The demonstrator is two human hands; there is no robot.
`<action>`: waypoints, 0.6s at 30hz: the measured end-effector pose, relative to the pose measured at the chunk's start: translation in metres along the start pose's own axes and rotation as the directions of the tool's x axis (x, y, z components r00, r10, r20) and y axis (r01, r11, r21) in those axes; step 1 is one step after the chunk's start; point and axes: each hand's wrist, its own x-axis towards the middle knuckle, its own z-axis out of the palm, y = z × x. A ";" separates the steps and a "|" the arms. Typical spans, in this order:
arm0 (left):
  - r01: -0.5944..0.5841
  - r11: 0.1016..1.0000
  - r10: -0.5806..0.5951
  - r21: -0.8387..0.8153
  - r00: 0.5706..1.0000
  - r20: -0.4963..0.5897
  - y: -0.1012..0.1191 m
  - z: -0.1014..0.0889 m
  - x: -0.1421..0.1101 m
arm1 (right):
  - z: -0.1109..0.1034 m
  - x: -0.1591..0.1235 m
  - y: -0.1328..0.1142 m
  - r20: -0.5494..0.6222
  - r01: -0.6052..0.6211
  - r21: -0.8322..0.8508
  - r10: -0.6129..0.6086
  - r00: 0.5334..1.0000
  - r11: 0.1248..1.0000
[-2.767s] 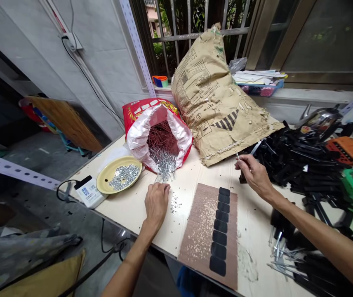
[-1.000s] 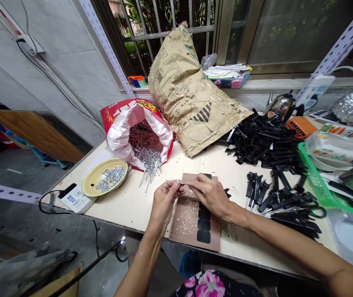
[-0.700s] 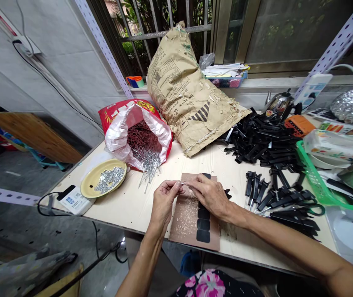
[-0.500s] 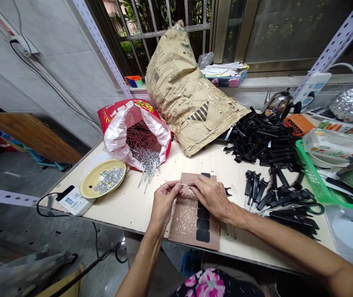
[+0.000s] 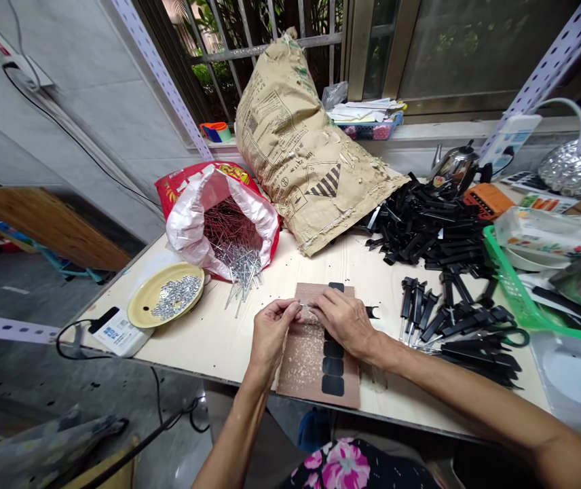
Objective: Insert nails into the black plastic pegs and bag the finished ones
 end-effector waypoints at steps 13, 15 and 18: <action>0.025 1.000 -0.025 0.007 0.999 -0.021 0.000 0.001 0.002 | -0.004 0.003 0.003 0.114 -0.076 0.288 0.045 0.992 0.955; 0.033 0.999 -0.033 0.017 0.999 -0.018 -0.003 0.002 0.001 | -0.006 0.001 0.005 0.132 -0.099 0.272 0.065 0.989 0.957; 0.042 0.996 -0.042 0.082 0.999 0.001 -0.004 0.006 -0.005 | -0.011 -0.007 0.013 0.142 -0.123 0.291 0.084 0.986 0.949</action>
